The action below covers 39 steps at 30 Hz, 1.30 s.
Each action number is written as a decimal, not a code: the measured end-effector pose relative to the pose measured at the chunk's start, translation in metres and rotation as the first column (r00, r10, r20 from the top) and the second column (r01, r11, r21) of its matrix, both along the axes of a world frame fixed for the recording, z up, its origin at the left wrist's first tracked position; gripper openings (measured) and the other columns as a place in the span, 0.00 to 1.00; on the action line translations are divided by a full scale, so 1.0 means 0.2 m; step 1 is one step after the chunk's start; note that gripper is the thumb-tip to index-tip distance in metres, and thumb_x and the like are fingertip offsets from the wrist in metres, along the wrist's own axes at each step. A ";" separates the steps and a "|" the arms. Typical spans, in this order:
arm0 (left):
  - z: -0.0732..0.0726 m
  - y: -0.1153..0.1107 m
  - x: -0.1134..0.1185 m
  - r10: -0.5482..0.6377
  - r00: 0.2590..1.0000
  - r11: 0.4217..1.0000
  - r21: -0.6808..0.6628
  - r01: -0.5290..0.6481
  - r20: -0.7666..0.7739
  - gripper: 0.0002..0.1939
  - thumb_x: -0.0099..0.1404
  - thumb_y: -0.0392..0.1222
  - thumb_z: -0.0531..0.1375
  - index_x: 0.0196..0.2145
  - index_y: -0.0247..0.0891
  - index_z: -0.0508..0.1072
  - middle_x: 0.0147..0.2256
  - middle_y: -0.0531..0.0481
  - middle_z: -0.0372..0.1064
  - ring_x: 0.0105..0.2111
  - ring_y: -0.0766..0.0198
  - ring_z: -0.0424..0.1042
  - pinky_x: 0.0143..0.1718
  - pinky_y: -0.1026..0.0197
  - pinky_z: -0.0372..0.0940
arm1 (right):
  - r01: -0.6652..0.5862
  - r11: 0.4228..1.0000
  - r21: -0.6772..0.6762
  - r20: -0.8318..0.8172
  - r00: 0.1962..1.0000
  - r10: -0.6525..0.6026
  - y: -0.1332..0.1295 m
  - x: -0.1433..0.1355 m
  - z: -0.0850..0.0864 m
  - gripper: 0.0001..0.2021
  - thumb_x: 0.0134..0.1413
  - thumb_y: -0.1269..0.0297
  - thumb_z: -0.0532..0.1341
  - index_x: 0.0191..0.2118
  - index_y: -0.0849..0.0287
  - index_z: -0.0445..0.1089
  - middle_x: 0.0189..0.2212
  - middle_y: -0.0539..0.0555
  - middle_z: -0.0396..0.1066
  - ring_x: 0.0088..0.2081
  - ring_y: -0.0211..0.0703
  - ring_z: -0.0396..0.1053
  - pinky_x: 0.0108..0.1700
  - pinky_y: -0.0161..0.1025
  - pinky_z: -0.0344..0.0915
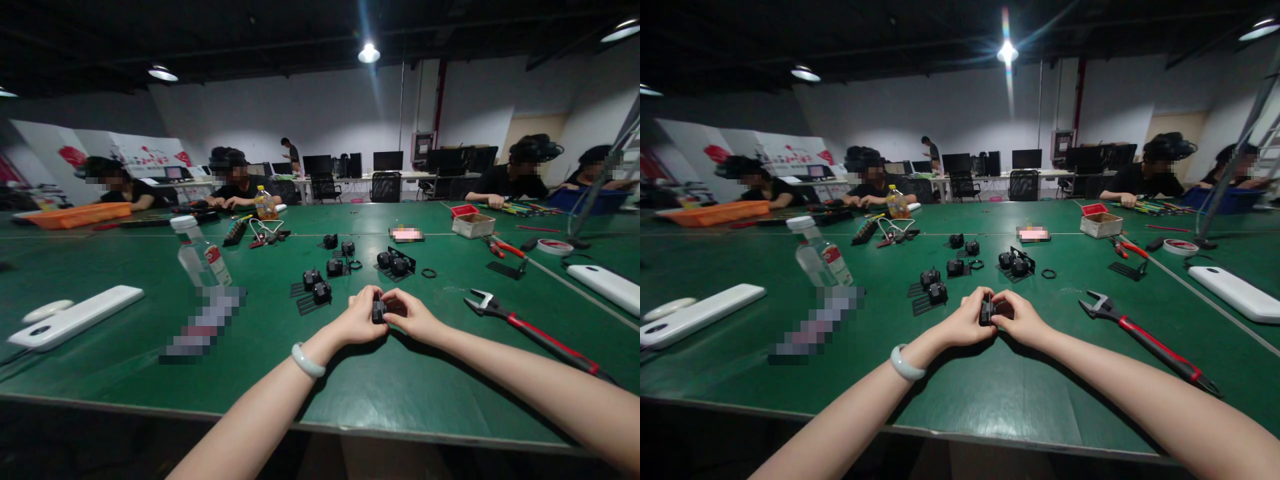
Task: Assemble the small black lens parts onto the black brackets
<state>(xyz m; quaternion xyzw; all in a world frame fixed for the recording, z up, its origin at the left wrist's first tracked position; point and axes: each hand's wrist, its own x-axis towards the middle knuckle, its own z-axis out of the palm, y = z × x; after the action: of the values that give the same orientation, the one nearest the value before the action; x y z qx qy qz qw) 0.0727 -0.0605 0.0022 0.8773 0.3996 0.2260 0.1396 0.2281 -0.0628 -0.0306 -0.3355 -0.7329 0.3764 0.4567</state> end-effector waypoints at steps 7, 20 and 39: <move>-0.01 0.01 0.00 -0.016 1.000 0.999 0.035 0.016 -0.006 0.21 0.45 0.40 0.54 0.39 0.38 0.53 0.36 0.49 0.55 0.36 0.59 0.57 0.38 0.56 0.52 | -0.003 1.000 -0.017 0.004 1.000 0.003 0.01 0.00 -0.01 0.13 0.41 0.71 0.56 0.37 0.61 0.59 0.34 0.52 0.64 0.35 0.37 0.63 0.39 0.38 0.60; -0.01 0.01 0.01 -0.021 1.000 0.999 0.037 0.021 0.007 0.22 0.45 0.40 0.55 0.39 0.38 0.54 0.36 0.49 0.55 0.36 0.59 0.57 0.38 0.56 0.52 | 0.044 0.999 0.001 0.047 0.998 -0.044 0.01 0.01 -0.02 0.13 0.41 0.69 0.56 0.38 0.61 0.60 0.34 0.53 0.64 0.36 0.37 0.63 0.39 0.37 0.59; -0.01 0.02 0.01 -0.025 1.000 0.999 0.034 0.025 -0.015 0.22 0.45 0.42 0.55 0.39 0.38 0.53 0.36 0.49 0.56 0.36 0.59 0.58 0.37 0.56 0.53 | 0.101 0.987 0.124 0.180 0.976 -0.122 0.01 0.01 -0.01 0.12 0.45 0.66 0.52 0.39 0.60 0.59 0.34 0.52 0.64 0.36 0.38 0.62 0.39 0.38 0.59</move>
<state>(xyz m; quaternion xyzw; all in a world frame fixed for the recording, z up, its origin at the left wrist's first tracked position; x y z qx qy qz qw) 0.0741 -0.0566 -0.0003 0.8862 0.3857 0.2246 0.1242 0.2308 -0.0616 -0.0336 -0.3834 -0.7729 0.2742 0.4247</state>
